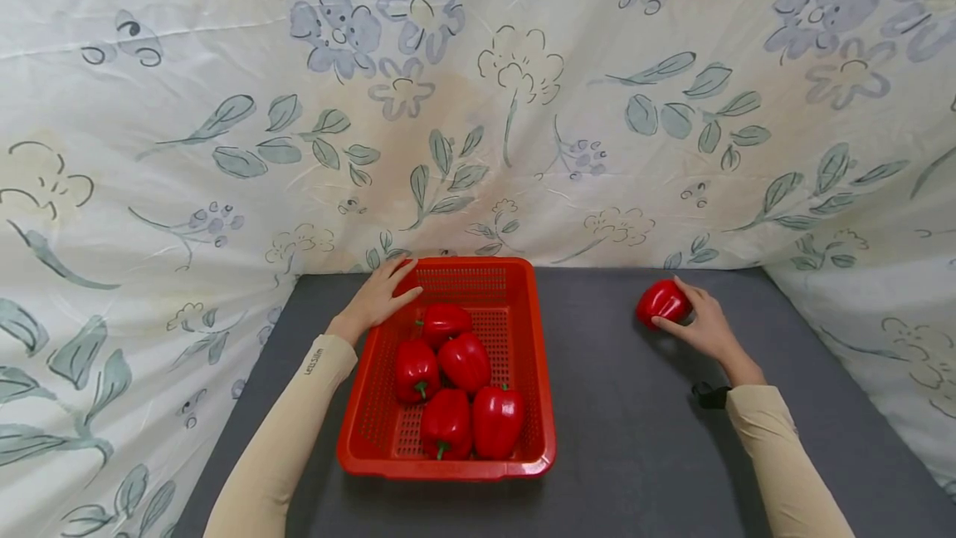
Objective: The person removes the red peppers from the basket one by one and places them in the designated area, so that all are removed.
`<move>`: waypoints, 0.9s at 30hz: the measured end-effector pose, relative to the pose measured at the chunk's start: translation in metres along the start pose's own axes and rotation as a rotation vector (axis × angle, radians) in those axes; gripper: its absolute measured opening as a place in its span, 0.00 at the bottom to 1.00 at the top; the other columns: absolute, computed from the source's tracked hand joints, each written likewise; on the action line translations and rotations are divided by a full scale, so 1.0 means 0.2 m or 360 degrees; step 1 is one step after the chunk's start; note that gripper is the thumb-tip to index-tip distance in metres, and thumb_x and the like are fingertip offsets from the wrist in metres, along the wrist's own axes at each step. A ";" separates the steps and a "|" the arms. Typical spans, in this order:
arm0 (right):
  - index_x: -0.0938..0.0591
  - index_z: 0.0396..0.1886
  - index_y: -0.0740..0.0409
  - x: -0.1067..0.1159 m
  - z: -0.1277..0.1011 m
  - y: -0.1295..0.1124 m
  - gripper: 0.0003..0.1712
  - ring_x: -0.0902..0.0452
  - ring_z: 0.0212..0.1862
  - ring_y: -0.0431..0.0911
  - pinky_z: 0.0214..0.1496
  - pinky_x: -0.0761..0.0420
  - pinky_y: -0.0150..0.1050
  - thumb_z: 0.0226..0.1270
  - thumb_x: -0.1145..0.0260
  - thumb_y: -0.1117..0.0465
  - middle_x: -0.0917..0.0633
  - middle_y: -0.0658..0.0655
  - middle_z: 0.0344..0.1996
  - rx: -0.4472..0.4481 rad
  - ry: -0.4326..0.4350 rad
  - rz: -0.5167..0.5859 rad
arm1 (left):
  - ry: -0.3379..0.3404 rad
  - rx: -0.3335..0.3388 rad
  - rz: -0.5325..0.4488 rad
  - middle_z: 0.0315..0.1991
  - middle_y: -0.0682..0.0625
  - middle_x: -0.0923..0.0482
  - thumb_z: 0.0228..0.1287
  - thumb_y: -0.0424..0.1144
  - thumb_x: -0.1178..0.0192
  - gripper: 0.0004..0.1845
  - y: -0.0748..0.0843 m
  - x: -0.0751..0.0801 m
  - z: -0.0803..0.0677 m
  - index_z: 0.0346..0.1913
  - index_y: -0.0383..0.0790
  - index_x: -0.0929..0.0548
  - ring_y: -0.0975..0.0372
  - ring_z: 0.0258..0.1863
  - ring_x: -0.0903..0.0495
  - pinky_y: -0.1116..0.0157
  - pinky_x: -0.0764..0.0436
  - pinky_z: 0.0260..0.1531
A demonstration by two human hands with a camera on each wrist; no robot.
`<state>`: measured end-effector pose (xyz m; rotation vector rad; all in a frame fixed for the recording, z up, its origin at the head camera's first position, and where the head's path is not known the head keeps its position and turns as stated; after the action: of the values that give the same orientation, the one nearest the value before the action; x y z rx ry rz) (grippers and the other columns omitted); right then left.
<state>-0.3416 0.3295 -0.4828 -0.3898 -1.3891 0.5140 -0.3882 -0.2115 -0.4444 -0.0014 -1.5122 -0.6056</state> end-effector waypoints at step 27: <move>0.47 0.71 0.62 0.02 0.06 0.08 0.53 0.47 0.58 0.72 0.50 0.44 0.72 0.56 0.37 0.38 0.41 0.79 0.60 -0.0050 0.0046 -0.0184 | 0.0019 -0.0008 -0.0016 0.73 0.44 0.53 0.66 0.59 0.54 0.35 0.02 0.01 0.00 0.72 0.48 0.45 0.48 0.71 0.54 0.45 0.50 0.67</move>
<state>-0.3551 0.3440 -0.4860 -0.3389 -1.3842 0.3909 -0.3864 -0.2098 -0.4414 0.0058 -1.4998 -0.6165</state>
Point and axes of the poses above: each hand's wrist, its own z-axis towards the middle knuckle, its own x-axis out of the back of the hand, y = z × x, the point moved 6 cm from there along z, towards the middle knuckle
